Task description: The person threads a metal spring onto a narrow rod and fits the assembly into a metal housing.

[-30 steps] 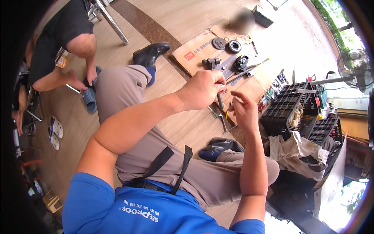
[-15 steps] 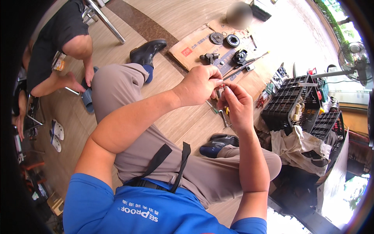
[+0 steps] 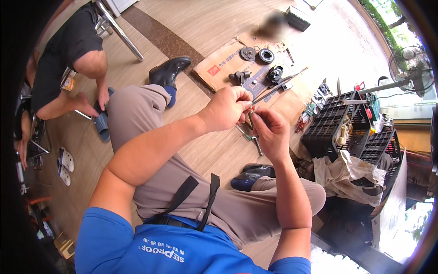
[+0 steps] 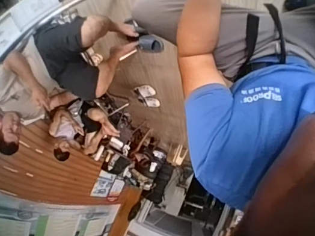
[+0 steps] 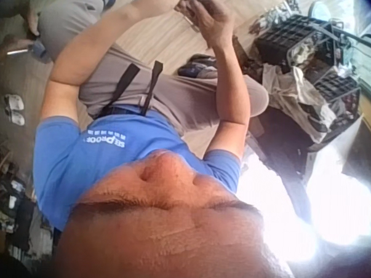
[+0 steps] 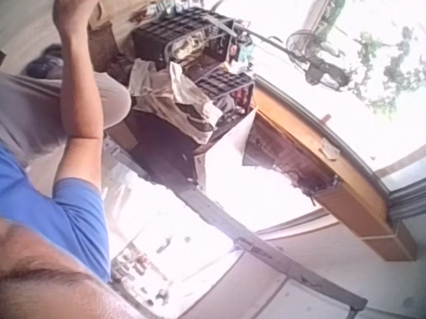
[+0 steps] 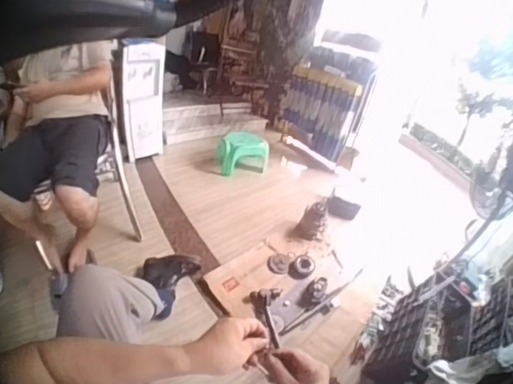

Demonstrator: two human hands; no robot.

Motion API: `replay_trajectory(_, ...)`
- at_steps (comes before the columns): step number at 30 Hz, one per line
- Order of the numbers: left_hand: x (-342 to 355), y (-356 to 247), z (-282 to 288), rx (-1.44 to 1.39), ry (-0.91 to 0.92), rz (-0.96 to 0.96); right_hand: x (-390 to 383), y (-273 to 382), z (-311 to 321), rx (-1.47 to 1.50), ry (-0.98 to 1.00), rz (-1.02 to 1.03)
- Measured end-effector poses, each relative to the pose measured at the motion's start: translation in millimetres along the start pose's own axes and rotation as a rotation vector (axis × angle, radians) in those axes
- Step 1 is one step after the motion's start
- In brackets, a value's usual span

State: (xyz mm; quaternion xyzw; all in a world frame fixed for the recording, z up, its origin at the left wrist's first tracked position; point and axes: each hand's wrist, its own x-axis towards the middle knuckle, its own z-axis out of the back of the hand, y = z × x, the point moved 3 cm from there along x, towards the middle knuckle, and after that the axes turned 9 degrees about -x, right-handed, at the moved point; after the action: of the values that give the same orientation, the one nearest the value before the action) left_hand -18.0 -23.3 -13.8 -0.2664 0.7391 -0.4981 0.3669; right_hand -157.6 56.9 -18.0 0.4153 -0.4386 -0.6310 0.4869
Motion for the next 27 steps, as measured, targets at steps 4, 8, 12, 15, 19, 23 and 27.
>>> replay_trajectory(4,-3.9,-0.7,-5.1,0.111,0.014,-0.023,0.7,6.9,7.5,-0.124,-0.05,0.061)
replay_trajectory(8,-7.2,-0.2,-8.6,0.225,0.066,-0.043,2.9,11.7,11.8,-0.239,-0.085,0.121)
replay_trajectory(12,-8.7,1.0,-13.7,0.237,0.096,-0.041,5.1,6.2,16.0,-0.274,-0.093,0.115)
replay_trajectory(15,-8.3,2.8,-15.0,0.233,0.117,-0.035,8.4,0.7,14.0,-0.188,-0.085,0.11)
replay_trajectory(19,-8.3,1.0,-12.2,0.171,0.139,0.016,13.2,-10.7,13.3,-0.152,-0.06,0.052)
replay_trajectory(23,-4.4,2.8,-5.3,0.014,0.151,0.064,12.0,-16.9,7.7,-0.021,0.003,-0.016)
replay_trajectory(27,-0.2,-3.9,2.9,-0.104,0.049,0.046,7.5,-18.9,1.4,0.05,0.023,-0.035)
